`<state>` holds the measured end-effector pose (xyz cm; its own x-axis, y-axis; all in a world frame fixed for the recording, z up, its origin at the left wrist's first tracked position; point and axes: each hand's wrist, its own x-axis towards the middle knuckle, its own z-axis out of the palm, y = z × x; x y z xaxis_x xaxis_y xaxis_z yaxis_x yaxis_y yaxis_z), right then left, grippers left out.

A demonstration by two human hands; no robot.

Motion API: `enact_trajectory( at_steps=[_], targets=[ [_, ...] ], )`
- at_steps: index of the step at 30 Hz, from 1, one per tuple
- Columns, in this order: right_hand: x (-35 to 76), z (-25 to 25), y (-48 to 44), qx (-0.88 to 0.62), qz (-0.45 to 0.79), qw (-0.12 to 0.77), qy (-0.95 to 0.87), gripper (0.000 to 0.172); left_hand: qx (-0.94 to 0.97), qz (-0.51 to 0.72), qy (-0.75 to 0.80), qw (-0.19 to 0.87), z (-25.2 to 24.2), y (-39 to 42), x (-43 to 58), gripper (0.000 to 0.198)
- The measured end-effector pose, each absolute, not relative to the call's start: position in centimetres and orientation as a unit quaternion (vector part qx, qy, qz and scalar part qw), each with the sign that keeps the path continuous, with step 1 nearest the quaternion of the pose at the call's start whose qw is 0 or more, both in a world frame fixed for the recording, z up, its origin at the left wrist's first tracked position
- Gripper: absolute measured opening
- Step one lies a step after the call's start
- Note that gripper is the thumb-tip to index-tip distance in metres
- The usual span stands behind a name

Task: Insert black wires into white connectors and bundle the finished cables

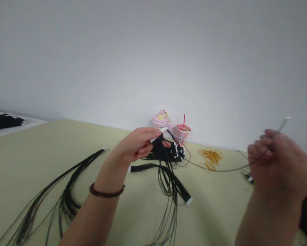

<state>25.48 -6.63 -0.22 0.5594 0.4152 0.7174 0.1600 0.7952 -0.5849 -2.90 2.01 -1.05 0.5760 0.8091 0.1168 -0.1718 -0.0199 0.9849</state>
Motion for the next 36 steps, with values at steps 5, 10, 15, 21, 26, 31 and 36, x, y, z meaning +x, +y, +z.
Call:
enact_trajectory(
  at_steps=[5,10,15,21,26,31,36],
  targets=[
    [19.4,-2.0,-5.8,-0.435,0.090,0.683,-0.580,0.010,0.590,0.372,0.258,0.668,-1.0,1.8,-2.2,0.021],
    [16.1,-3.3,-4.7,-0.489,0.065,0.551,-0.673,0.023,0.609,0.342,0.245,0.672,-1.4,1.8,-2.0,0.025],
    [16.1,-3.6,-3.9,-0.492,0.082,0.547,-0.673,0.023,0.605,0.338,0.257,0.673,-1.0,1.3,-1.8,0.025],
    [16.2,-3.3,-3.9,-0.499,0.107,0.534,-0.674,0.023,0.600,0.344,0.273,0.668,-0.6,0.9,-1.7,0.021],
    [16.2,-3.2,-3.9,-0.493,0.113,0.532,-0.680,0.024,0.615,0.336,0.277,0.658,-0.6,1.0,-1.7,0.022],
    [16.2,-3.0,-4.0,-0.494,0.092,0.506,-0.701,0.025,0.613,0.338,0.280,0.657,-0.6,1.1,-1.8,0.021],
    [16.2,-2.7,-4.3,-0.502,0.080,0.480,-0.715,0.027,0.623,0.334,0.288,0.647,-0.7,1.1,-1.8,0.022]
  ],
)
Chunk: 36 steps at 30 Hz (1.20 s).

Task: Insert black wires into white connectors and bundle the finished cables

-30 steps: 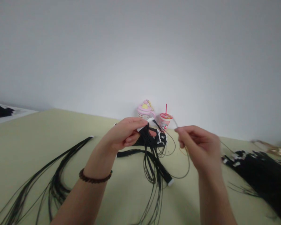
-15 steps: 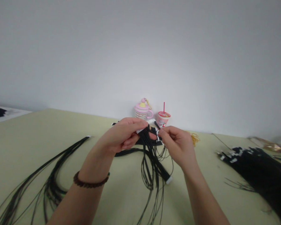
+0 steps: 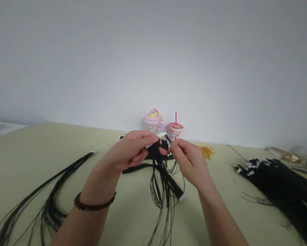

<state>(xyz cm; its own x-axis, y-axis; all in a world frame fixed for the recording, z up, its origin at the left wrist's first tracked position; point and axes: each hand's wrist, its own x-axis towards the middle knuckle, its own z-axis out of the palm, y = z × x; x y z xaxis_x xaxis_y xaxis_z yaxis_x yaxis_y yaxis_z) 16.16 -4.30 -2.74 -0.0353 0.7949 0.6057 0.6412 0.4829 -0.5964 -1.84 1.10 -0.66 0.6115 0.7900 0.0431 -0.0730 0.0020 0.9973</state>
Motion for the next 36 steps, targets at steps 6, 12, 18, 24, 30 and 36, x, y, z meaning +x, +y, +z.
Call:
enact_trajectory(
  at_steps=[6,12,18,24,30,36],
  targets=[
    [16.1,-2.7,-4.2,-0.502,0.070,0.471,-0.722,0.027,0.631,0.338,0.291,0.634,-0.6,1.0,-1.8,0.022],
    [15.9,-2.7,-4.0,-0.500,0.060,0.456,-0.734,0.029,0.640,0.329,0.283,0.634,-0.6,1.1,-1.8,0.024],
    [15.9,-3.0,-4.0,-0.496,0.008,0.470,-0.730,0.025,0.658,0.317,0.295,0.616,-0.7,1.2,-2.0,0.026],
    [15.6,-3.2,-3.8,-0.466,-0.118,0.503,-0.718,0.018,0.667,0.296,0.300,0.614,-0.8,1.3,-1.8,0.026],
    [15.5,-3.4,-3.2,-0.349,-0.075,0.549,-0.756,0.018,0.683,0.272,0.299,0.608,-0.8,1.2,-1.8,0.031],
    [15.4,-3.6,-2.8,-0.356,-0.073,0.560,-0.744,0.018,0.661,0.295,0.293,0.625,-0.6,0.9,-1.6,0.025]
  ],
)
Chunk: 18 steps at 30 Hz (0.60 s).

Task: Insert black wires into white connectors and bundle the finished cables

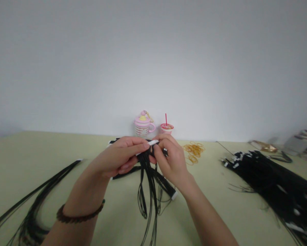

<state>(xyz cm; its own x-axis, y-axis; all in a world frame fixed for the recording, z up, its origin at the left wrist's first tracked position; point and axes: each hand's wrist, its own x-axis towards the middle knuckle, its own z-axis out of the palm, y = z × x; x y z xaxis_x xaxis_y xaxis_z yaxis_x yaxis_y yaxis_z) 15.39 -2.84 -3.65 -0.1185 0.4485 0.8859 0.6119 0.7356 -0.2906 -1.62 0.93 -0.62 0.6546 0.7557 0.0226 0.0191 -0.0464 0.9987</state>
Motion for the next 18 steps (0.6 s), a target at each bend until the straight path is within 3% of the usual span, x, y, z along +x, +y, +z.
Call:
enact_trajectory(
  at_steps=[8,12,15,18],
  targets=[
    [16.9,-2.9,-2.8,-0.389,-0.042,0.519,-0.760,0.013,0.626,0.343,0.301,0.632,-0.2,0.9,-1.8,0.019],
    [19.8,-2.8,-2.1,-0.436,0.112,0.482,-0.752,0.015,0.618,0.408,0.292,0.605,0.1,1.2,-2.9,0.019],
    [21.8,-2.7,-1.7,-0.444,0.209,0.530,-0.691,0.023,0.617,0.434,0.286,0.591,0.0,1.5,-3.5,0.020],
    [22.9,-2.2,-1.8,-0.446,0.204,0.587,-0.644,0.030,0.627,0.428,0.295,0.580,-0.2,1.6,-3.4,0.020]
  ],
)
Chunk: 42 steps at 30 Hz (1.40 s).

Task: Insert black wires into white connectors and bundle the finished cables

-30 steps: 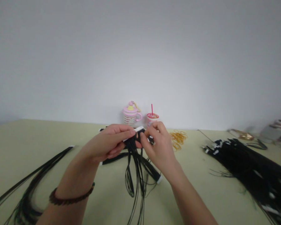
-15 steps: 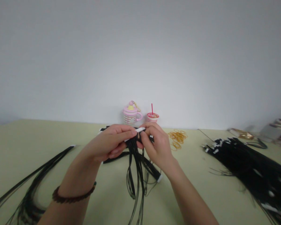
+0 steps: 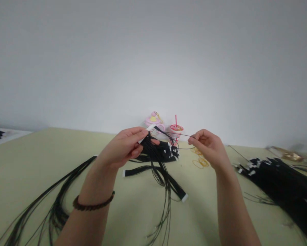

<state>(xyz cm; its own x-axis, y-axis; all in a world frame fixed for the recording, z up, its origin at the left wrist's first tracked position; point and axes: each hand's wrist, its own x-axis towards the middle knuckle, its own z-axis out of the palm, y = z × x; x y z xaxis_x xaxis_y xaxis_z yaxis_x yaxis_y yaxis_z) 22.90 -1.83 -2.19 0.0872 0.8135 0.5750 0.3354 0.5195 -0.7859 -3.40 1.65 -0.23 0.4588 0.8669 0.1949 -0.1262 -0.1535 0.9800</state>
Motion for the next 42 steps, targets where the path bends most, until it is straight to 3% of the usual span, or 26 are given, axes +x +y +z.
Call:
enact_trajectory(
  at_steps=[5,10,18,25,27,29,33,37,42],
  targets=[
    [23.6,-1.5,-2.7,-0.449,0.186,0.653,-0.582,0.031,0.645,0.404,0.310,0.570,-0.3,1.2,-2.3,0.017],
    [23.7,-1.7,-2.8,-0.437,0.168,0.673,-0.573,0.028,0.603,0.397,0.240,0.649,0.1,1.0,-2.7,0.017],
    [22.1,-1.9,-2.5,-0.441,0.253,0.578,-0.638,0.035,0.461,0.487,0.200,0.715,-0.5,2.8,-3.6,0.018],
    [20.0,-4.0,-0.5,-0.486,0.358,0.388,-0.696,0.035,0.469,0.521,0.217,0.679,-0.3,2.1,-2.6,0.014],
    [19.9,-4.2,-0.4,-0.508,0.326,0.363,-0.710,0.035,0.499,0.519,0.241,0.650,-0.2,1.7,-2.3,0.014],
    [20.3,-3.9,-0.8,-0.546,0.218,0.371,-0.719,0.036,0.528,0.512,0.273,0.621,-0.2,1.5,-2.1,0.016],
    [20.7,-2.5,-3.0,-0.562,0.042,0.461,-0.686,0.044,0.568,0.489,0.304,0.588,-0.2,1.3,-1.9,0.017],
    [18.9,-2.0,-4.9,-0.492,0.041,0.486,-0.721,0.017,0.582,0.468,0.297,0.595,-0.3,1.2,-1.7,0.014],
    [16.1,-2.7,-4.7,-0.427,0.039,0.465,-0.775,0.020,0.580,0.427,0.239,0.651,-0.3,0.8,-1.7,0.019]
  ],
)
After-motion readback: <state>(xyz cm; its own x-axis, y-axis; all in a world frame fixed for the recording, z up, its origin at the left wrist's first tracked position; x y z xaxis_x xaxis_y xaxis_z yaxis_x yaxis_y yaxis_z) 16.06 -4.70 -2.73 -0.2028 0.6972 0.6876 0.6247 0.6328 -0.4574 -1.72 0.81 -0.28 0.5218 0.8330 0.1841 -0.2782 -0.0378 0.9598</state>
